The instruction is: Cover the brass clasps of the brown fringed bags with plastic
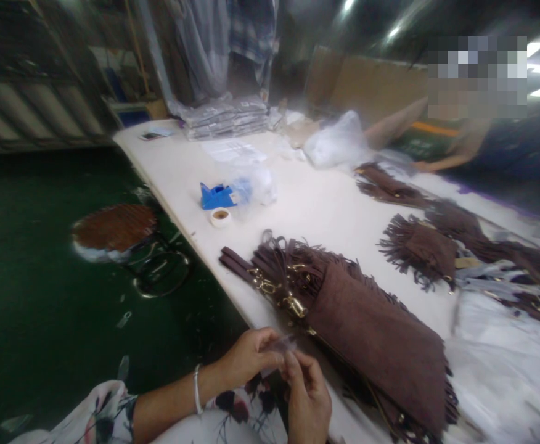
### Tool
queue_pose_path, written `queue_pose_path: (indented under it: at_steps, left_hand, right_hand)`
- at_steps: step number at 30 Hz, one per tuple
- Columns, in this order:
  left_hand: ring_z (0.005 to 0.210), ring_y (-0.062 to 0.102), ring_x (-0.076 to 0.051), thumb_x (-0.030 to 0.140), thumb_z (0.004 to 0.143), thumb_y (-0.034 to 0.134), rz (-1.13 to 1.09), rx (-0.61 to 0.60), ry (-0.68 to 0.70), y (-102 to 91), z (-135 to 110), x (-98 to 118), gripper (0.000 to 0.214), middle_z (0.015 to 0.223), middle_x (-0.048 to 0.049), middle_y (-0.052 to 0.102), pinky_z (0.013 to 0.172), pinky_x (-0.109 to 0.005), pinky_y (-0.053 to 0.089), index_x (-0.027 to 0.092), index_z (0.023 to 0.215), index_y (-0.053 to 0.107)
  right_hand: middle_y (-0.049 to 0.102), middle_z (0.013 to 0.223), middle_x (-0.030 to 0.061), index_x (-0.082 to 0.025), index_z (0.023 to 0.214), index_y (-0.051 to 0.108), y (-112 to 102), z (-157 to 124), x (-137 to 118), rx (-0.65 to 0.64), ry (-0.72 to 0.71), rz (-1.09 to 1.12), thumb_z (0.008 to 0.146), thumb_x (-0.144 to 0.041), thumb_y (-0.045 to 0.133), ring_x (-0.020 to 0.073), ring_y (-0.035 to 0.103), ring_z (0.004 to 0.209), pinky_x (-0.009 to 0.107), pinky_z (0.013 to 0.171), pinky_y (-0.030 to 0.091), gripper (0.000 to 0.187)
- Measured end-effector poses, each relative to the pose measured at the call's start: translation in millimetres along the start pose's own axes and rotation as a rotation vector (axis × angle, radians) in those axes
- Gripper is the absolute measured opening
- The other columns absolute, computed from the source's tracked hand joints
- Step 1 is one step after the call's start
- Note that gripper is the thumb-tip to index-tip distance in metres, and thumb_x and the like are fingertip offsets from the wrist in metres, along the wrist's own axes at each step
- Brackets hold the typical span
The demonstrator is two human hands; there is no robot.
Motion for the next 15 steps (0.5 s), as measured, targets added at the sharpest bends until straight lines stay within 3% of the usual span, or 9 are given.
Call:
queue_pose_path:
  at_steps: [4, 9, 15]
  left_hand:
    - [0.082, 0.060, -0.017, 0.024, 0.079, 0.071, 0.010, 0.025, 0.022, 0.3, 3, 4, 0.020, 0.088, -0.0043, 0.066, 0.076, -0.026, 0.044, 0.011, 0.094, 0.065]
    - [0.079, 0.057, -0.016, 0.024, 0.086, 0.060, 0.223, 0.027, 0.056, 2.1, 2, 10, 0.016, 0.086, -0.0030, 0.066, 0.071, -0.024, 0.041, 0.012, 0.092, 0.067]
    - [0.081, 0.058, -0.019, 0.039, 0.095, 0.048, 0.439, 0.059, 0.157, 5.3, 3, 28, 0.033, 0.087, -0.0057, 0.066, 0.072, -0.025, 0.041, 0.013, 0.096, 0.069]
  right_hand:
    - [0.069, 0.079, 0.0038, -0.018, 0.099, 0.067, -4, 3, -3, 0.025, -0.001, -0.022, 0.075, -0.059, 0.066, 0.0195, 0.061, 0.069, 0.028, 0.061, 0.047, 0.047]
    - [0.070, 0.091, 0.0073, -0.017, 0.106, 0.065, -10, 8, -4, -0.004, -0.004, 0.008, 0.076, -0.061, 0.064, 0.0208, 0.064, 0.074, 0.027, 0.060, 0.048, 0.053]
    - [0.067, 0.075, 0.0020, -0.018, 0.116, 0.061, 0, -5, -19, -0.039, -0.040, 0.068, 0.080, -0.057, 0.062, 0.0170, 0.059, 0.065, 0.027, 0.061, 0.046, 0.054]
Point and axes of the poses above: each hand's wrist, its own z-axis towards the middle knuckle, its own y-axis out of the palm, x = y × z, the point moved 7 cm from there along z, towards the middle knuckle
